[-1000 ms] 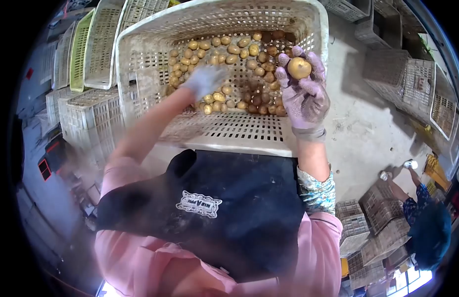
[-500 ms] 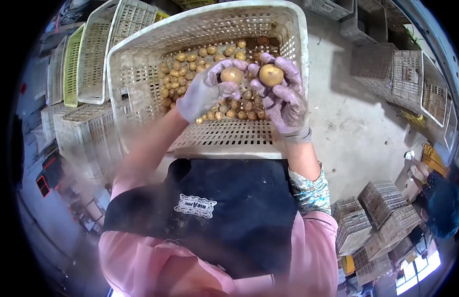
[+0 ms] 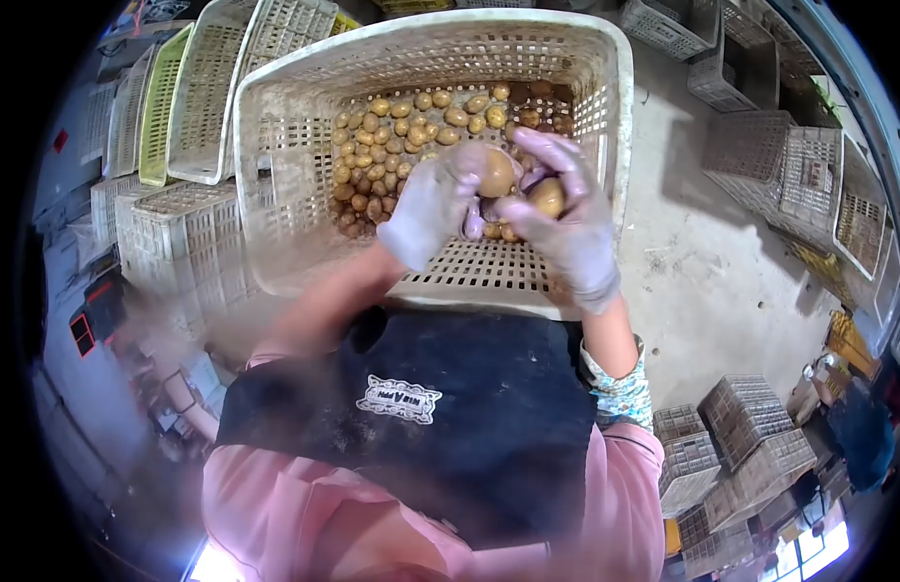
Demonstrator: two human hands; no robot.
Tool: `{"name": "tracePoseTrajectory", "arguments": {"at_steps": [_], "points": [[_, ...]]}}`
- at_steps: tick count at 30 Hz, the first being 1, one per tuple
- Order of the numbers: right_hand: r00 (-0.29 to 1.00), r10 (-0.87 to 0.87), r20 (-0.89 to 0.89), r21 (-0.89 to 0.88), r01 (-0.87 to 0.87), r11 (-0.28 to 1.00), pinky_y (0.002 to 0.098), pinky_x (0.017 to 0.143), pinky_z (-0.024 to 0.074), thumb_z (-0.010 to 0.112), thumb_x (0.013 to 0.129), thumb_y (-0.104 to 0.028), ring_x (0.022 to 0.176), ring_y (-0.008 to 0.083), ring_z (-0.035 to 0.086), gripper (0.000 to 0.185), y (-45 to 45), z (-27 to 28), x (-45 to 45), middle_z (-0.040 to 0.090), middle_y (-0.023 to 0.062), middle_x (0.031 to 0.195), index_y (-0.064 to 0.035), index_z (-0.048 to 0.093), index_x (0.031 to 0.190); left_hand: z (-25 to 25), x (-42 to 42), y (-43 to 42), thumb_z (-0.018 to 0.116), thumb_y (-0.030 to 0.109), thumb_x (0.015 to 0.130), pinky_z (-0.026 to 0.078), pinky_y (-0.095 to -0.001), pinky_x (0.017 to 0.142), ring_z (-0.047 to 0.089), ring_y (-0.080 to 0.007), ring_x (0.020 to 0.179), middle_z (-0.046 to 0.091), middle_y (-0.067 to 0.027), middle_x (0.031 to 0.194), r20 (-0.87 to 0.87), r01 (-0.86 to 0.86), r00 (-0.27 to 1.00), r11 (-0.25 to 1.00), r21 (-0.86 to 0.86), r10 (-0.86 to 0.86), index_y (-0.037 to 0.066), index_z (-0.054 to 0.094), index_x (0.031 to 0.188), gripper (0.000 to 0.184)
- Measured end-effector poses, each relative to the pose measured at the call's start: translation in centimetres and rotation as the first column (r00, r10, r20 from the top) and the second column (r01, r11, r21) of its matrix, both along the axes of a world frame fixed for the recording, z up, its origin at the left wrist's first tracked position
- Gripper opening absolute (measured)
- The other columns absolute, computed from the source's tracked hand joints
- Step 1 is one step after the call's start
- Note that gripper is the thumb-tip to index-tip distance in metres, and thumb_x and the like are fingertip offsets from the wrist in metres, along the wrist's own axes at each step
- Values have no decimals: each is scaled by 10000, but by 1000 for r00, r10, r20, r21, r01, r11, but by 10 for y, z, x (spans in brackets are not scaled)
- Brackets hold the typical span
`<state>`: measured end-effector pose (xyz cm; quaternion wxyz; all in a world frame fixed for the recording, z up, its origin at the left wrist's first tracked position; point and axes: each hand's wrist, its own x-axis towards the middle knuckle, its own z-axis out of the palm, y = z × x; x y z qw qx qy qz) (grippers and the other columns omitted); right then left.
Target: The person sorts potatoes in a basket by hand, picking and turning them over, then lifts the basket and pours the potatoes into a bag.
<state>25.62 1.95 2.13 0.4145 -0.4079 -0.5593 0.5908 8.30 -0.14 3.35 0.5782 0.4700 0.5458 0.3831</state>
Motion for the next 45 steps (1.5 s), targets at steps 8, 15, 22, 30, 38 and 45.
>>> {"name": "tracePoseTrajectory", "arguments": {"at_steps": [8, 15, 22, 30, 38, 45], "points": [[992, -38, 124, 278, 2, 960, 340, 980, 447, 829, 670, -43, 1101, 234, 552, 548, -11, 1, -4, 614, 90, 1152, -28, 642, 1185, 15, -9, 3, 568, 432, 937, 505, -414, 649, 648, -346, 726, 633, -181, 786, -236, 265, 938, 964, 16, -254, 12, 570, 998, 424], [975, -44, 216, 363, -39, 931, 348, 978, 456, 695, 736, -35, 1093, 263, 575, 473, -10, -7, -2, 655, 96, 1152, -45, 632, 1204, 17, -1, -3, 705, 388, 821, 525, -408, 704, 661, -329, 813, 663, -152, 899, -628, 345, 759, 925, 162, -173, 57, 578, 1106, 455], [923, -377, -73, -137, 365, 921, 310, 675, 505, 675, 899, -173, 730, 173, 608, 190, -11, 0, 56, 617, 50, 871, -47, 646, 1038, -53, -50, -11, 652, 404, 848, 523, -434, 691, 672, -317, 835, 688, -180, 913, -787, 354, 564, 934, -43, -250, 17, 477, 1357, 663], [729, -679, -82, -778, 379, 501, 278, 518, 462, 649, 913, -217, 659, 125, 588, 134, -59, -97, 298, 617, 17, 776, -92, 644, 964, -68, -125, -25, 630, 267, 880, 500, -380, 881, 638, -334, 1058, 649, -207, 1145, -657, 240, 676, 943, -231, -333, 30, 541, 1283, 476], [390, -819, -421, 357, 901, 246, 394, 659, 457, 357, 1005, -238, 731, 197, 534, 263, 75, 12, 656, 571, 23, 841, -107, 556, 895, -39, -228, -57, 542, 316, 948, 427, -373, 1037, 542, -304, 1210, 583, -193, 1296, -934, 3, 357, 1000, 31, 28, -6, 565, 1285, 466], [887, -460, 43, -460, 426, 779, 303, 747, 512, 557, 976, -310, 896, 154, 617, 335, 39, -180, 291, 633, 22, 1076, -108, 562, 1244, -82, -251, -101, 352, 213, 994, 147, -418, 1204, 196, -264, 1468, 203, -155, 1584, -720, -102, -656, 972, -213, -226, 10, 213, 1513, 574]]}}
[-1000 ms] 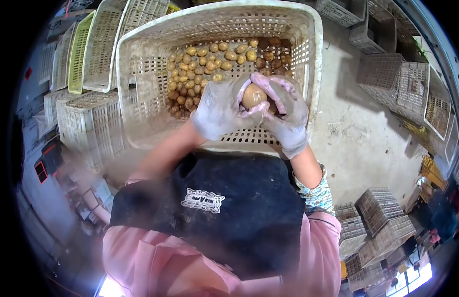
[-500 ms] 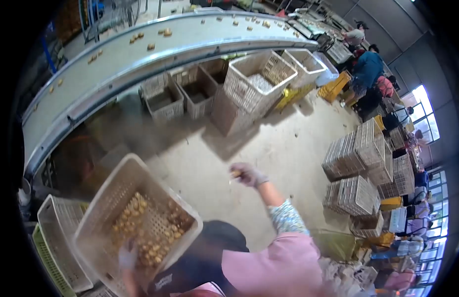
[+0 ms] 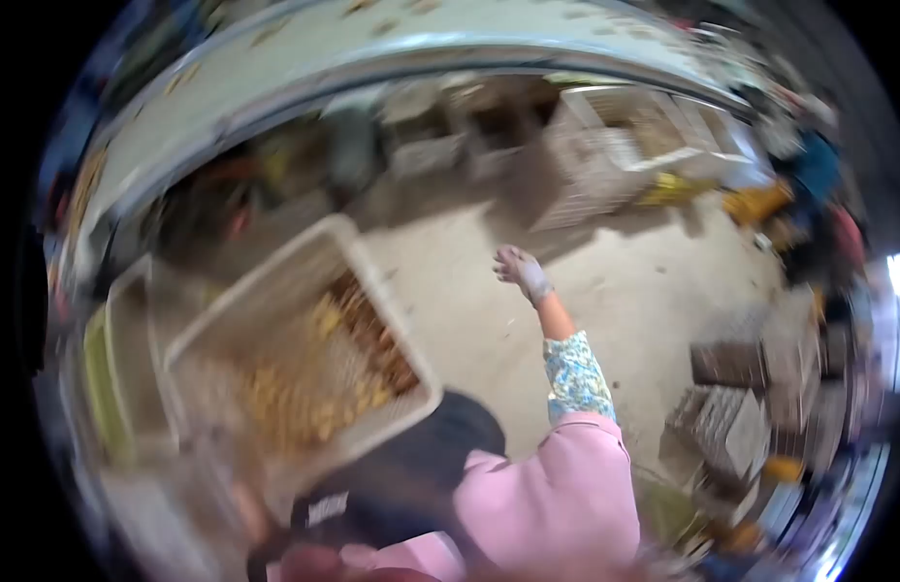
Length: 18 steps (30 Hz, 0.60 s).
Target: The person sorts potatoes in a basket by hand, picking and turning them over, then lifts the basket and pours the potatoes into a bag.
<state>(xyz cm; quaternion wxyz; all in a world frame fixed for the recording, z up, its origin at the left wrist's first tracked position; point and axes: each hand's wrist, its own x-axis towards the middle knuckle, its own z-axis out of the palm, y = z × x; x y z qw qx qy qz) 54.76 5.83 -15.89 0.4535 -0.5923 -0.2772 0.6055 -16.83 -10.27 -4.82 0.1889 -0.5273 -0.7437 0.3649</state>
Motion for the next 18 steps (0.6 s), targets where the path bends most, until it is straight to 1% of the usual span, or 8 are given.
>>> {"name": "tracePoseTrajectory", "arguments": {"at_steps": [1, 2, 3, 4, 6, 9, 16, 18], "points": [[991, 116, 66, -168, -103, 980, 310, 735, 512, 549, 978, -323, 885, 168, 622, 336, -17, -29, -41, 635, 29, 1066, -115, 563, 1241, 0, -14, -6, 433, 191, 977, 164, -411, 1200, 190, -271, 1470, 195, -157, 1587, 542, -25, 778, 846, 533, -318, 43, 193, 1526, 617], [984, 174, 40, -207, -163, 965, 311, 742, 516, 553, 973, -333, 887, 168, 622, 354, -31, -54, -77, 634, 31, 1078, -114, 556, 1251, 13, 1, -5, 514, 199, 950, 196, -407, 1191, 198, -305, 1464, 205, -183, 1577, 545, -155, 806, 807, 570, -230, 56, 202, 1526, 670], [973, 229, 22, -242, -217, 946, 312, 749, 520, 557, 968, -344, 890, 169, 622, 373, -43, -76, -108, 633, 33, 1091, -114, 549, 1260, 7, -18, -9, 541, 254, 944, 248, -398, 1170, 253, -330, 1440, 255, -188, 1558, 356, 5, 903, 834, 552, -241, 50, 247, 1512, 671], [980, 188, -58, -198, -196, 961, 328, 788, 520, 556, 970, -313, 949, 178, 612, 351, -54, -81, -138, 624, 54, 1127, -86, 561, 1238, 7, -32, -12, 573, 238, 934, 301, -397, 1138, 340, -337, 1397, 348, -199, 1512, 514, -139, 819, 780, 610, -256, 16, 307, 1479, 646], [983, 170, -70, -257, -183, 949, 332, 803, 515, 556, 969, -304, 964, 186, 610, 348, -68, -85, -171, 622, 62, 1138, -87, 561, 1241, 22, -46, -6, 593, 134, 919, 418, -354, 1010, 525, -265, 1200, 550, -147, 1308, 949, -645, 296, 711, 280, -105, -8, 402, 1403, 540], [986, 167, -11, -318, -161, 934, 336, 825, 507, 555, 966, -291, 986, 198, 607, 345, -78, -84, -184, 618, 74, 1155, -89, 563, 1246, 29, -64, -2, 606, 63, 893, 456, -285, 896, 577, -157, 1026, 634, -69, 1118, 933, -759, -321, 633, -152, -161, 13, 469, 1355, 484], [960, 232, 157, -376, -159, 913, 347, 876, 489, 553, 959, -260, 1039, 227, 599, 341, -84, -63, -176, 609, 103, 1194, -94, 566, 1257, 40, -55, 7, 663, 228, 888, 418, -280, 940, 542, -133, 1083, 615, -28, 1186, 971, -692, -224, 715, -101, -79, 67, 562, 1320, 473], [935, 281, 215, -369, -188, 910, 350, 891, 483, 553, 958, -251, 1054, 235, 597, 340, -83, -52, -171, 606, 111, 1205, -95, 566, 1260, 44, -50, 9, 669, 256, 886, 406, -269, 952, 527, -124, 1101, 602, -24, 1214, 929, -720, -354, 664, -199, -105, 84, 565, 1329, 487]]}}
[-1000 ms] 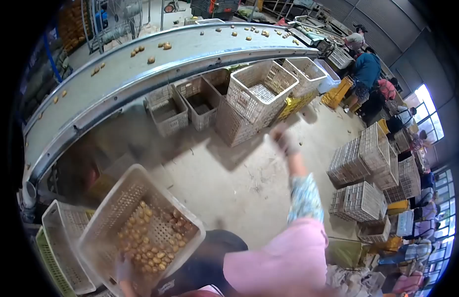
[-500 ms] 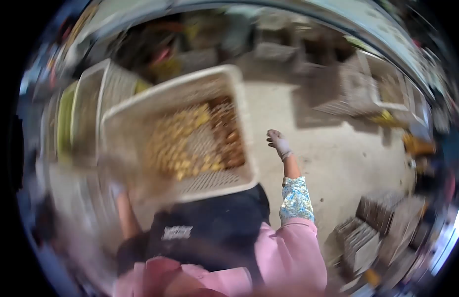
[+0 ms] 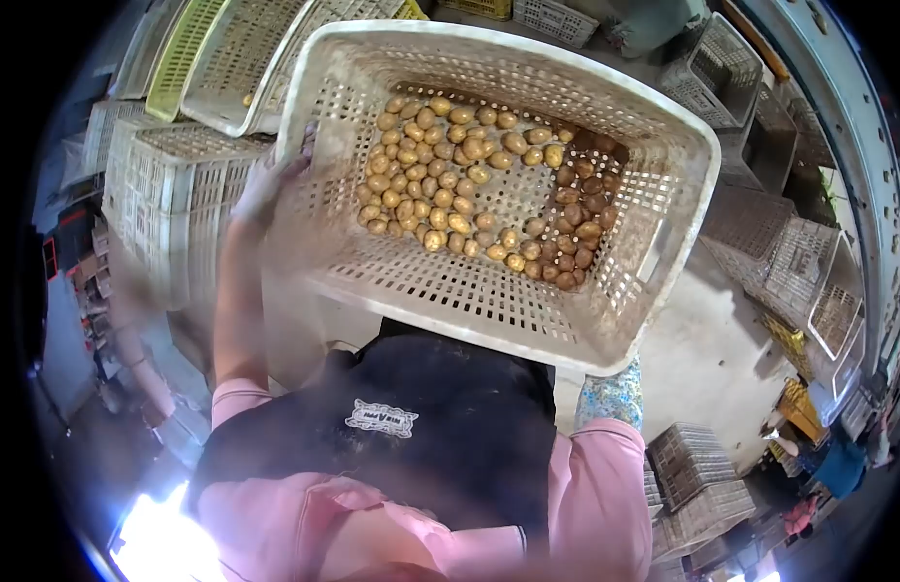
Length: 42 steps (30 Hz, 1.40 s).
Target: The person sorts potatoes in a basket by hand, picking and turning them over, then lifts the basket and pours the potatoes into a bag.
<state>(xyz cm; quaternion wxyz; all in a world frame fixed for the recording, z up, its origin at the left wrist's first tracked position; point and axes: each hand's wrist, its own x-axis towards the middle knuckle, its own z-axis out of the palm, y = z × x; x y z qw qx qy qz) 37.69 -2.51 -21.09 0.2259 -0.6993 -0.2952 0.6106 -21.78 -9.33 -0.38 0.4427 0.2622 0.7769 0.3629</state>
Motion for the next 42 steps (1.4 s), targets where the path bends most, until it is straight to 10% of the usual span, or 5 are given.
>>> {"name": "tracePoseTrajectory", "arguments": {"at_steps": [12, 21, 29, 34, 42], "points": [[796, 278, 537, 601, -592, 537, 369, 980, 452, 550, 947, -198, 1145, 283, 584, 346, 74, 249, -122, 591, 160, 1273, -104, 572, 1279, -20, -11, -7, 677, 184, 855, 470, -271, 828, 579, -111, 934, 643, -24, 1101, 294, -118, 953, 985, 128, 76, 55, 580, 1285, 459], [-229, 702, 675, -297, -955, -26, 417, 939, 491, 648, 795, -213, 1107, 376, 595, 502, 103, 10, -316, 585, 254, 1239, -22, 566, 1252, -29, -16, -3, 671, 163, 863, 469, -277, 818, 565, -113, 885, 663, -56, 1045, 112, -51, 993, 997, 64, 44, 32, 568, 1265, 436], [211, 830, 516, 162, -976, 148, 359, 683, 514, 631, 879, -417, 792, 273, 669, 379, 85, 94, -280, 706, 127, 889, -60, 686, 993, -23, -22, -3, 661, 382, 834, 463, -364, 908, 619, -225, 1003, 678, -142, 1093, -250, 119, 955, 977, -176, -161, 50, 597, 1243, 531], [576, 638, -511, 396, -501, 769, 244, 690, 510, 540, 987, -342, 824, 97, 583, 314, 45, 205, -215, 615, 17, 1021, -83, 614, 1148, -137, -100, -20, 630, 283, 895, 486, -344, 871, 600, -203, 1009, 627, -107, 1219, -193, 200, 955, 969, -142, -225, 15, 538, 1334, 523], [972, 136, -192, 535, -12, 845, 286, 772, 518, 604, 908, -293, 831, 154, 602, 363, 55, 329, 166, 629, 29, 1009, -64, 607, 1190, -128, -77, 12, 596, 188, 901, 423, -349, 1000, 538, -232, 1164, 550, -155, 1333, -237, 341, 924, 928, 154, -300, -16, 460, 1385, 543]]}}
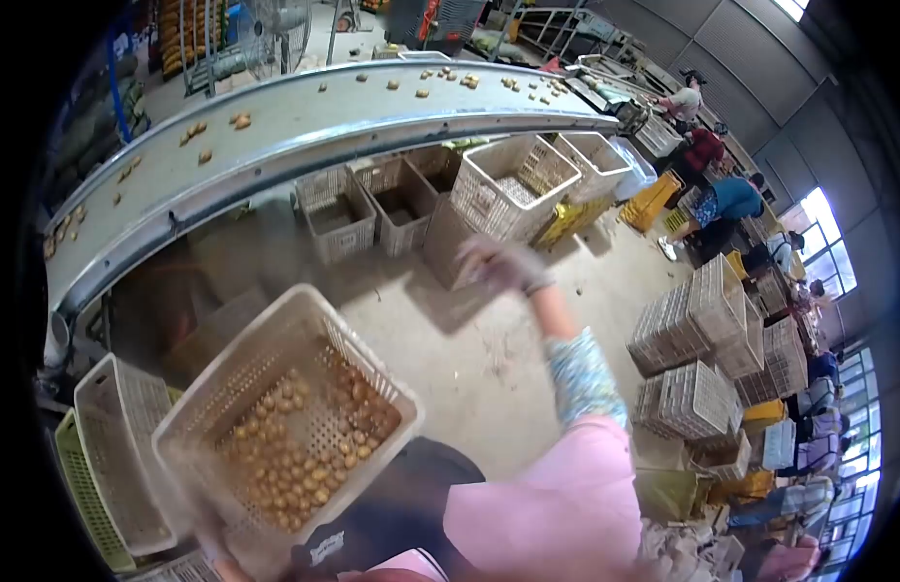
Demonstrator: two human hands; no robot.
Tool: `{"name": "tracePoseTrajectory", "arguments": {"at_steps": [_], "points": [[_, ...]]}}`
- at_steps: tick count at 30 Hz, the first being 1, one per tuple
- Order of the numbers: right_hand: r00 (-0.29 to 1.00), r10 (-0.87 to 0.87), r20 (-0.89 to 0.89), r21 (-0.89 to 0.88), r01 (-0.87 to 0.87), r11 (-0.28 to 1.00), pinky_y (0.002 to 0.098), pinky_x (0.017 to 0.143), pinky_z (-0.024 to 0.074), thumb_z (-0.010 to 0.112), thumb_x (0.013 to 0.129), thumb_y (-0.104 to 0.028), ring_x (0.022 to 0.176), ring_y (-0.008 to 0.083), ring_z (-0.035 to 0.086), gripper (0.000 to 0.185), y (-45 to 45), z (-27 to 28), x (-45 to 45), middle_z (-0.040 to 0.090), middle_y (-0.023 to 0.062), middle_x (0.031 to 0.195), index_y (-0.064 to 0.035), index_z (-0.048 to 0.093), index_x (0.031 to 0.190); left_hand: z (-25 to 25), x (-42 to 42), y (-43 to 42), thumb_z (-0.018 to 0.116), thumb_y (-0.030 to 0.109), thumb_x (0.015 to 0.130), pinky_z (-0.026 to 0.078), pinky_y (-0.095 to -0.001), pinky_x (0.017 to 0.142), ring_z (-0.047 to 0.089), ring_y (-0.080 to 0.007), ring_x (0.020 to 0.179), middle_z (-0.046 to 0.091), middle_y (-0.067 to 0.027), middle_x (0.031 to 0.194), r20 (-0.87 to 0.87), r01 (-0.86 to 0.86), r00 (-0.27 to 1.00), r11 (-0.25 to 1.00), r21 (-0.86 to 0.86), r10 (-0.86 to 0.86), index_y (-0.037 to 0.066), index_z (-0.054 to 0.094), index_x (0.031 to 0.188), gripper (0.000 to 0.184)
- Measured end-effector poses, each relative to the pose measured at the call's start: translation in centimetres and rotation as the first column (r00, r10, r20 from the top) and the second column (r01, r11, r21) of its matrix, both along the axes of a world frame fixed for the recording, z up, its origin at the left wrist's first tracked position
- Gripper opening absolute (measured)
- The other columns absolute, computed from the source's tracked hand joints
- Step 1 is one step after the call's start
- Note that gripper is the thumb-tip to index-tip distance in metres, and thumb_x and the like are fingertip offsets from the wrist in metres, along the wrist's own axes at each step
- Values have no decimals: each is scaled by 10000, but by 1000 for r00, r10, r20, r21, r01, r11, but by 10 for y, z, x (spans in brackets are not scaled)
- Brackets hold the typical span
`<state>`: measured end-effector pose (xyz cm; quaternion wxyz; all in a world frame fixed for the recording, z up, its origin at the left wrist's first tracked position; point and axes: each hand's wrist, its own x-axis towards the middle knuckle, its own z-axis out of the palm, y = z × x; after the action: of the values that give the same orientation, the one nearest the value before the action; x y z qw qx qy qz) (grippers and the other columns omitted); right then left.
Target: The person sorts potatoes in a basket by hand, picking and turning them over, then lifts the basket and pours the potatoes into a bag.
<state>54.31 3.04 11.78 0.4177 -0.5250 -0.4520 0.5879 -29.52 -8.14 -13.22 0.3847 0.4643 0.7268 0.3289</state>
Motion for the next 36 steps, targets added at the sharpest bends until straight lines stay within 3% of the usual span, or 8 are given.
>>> {"name": "tracePoseTrajectory", "arguments": {"at_steps": [5, 10, 21, 23, 25, 27, 32, 36], "points": [[391, -767, -509, 194, 920, 341, 408, 864, 515, 475, 995, -275, 1029, 300, 595, 432, 60, -1, 223, 549, 176, 1226, 17, 417, 1309, 44, 28, 6, 569, 144, 907, 363, -357, 1078, 472, -257, 1273, 487, -188, 1403, -591, 18, 806, 999, -46, -41, -35, 403, 1416, 565], [846, -307, -436, 115, 390, 913, 345, 705, 533, 554, 981, -216, 801, 189, 627, 342, 96, -153, 106, 597, 94, 1111, -52, 489, 1274, 160, 177, 50, 505, 35, 876, 252, -402, 1163, 369, -335, 1373, 445, -187, 1444, -524, 79, 845, 947, 312, 102, -19, 475, 1358, 486], [880, 33, 474, 250, -171, 953, 377, 1153, 234, 516, 983, -227, 1395, 360, 297, 654, -7, -139, -227, 305, 238, 1496, 5, 196, 1504, -40, 394, 248, 527, 445, 900, 443, -422, 995, 560, -368, 1167, 602, -217, 1232, -173, 561, 618, 585, -586, -767, 28, 619, 1188, 515], [828, 76, 556, 276, -270, 923, 378, 1153, 232, 528, 972, -220, 1391, 380, 298, 687, -5, -153, -221, 296, 249, 1501, 13, 165, 1507, -76, 429, 194, 541, 485, 872, 344, -567, 1051, 549, -367, 1193, 570, -181, 1315, -475, 764, 155, 410, -498, -866, 129, 538, 1325, 575], [880, 121, 459, 226, -247, 942, 381, 1150, 236, 528, 968, -200, 1392, 373, 297, 673, 2, -150, -229, 298, 244, 1501, 16, 181, 1502, -89, 410, 119, 550, 462, 874, 288, -627, 1086, 373, -350, 1367, 356, -91, 1525, -585, 821, 431, 568, -62, -687, 250, 458, 1406, 580], [885, 139, 445, 195, -248, 949, 383, 1148, 241, 525, 963, -181, 1391, 365, 301, 658, 9, -143, -230, 301, 237, 1503, 19, 197, 1497, -35, 374, 102, 593, 389, 849, 280, -597, 1108, 272, -369, 1420, 270, -81, 1565, -423, 907, -36, 148, -395, -906, 216, 479, 1399, 588], [845, 70, 530, 226, -220, 949, 380, 1144, 253, 535, 945, -122, 1379, 349, 326, 618, 11, -143, -232, 332, 206, 1494, 14, 258, 1479, 11, 332, 76, 610, 249, 830, 419, -500, 993, 452, -307, 1277, 484, -102, 1383, -199, 736, -204, -16, -676, -959, 163, 663, 1127, 314], [710, 18, 704, 252, -274, 928, 391, 1141, 270, 541, 937, -97, 1379, 352, 335, 613, 8, -138, -235, 342, 203, 1492, 11, 269, 1475, -47, 434, 68, 559, 254, 848, 454, -412, 918, 600, -237, 1067, 658, -71, 1041, -571, 967, 253, 195, 162, -781, 113, 687, 931, 208]]}}
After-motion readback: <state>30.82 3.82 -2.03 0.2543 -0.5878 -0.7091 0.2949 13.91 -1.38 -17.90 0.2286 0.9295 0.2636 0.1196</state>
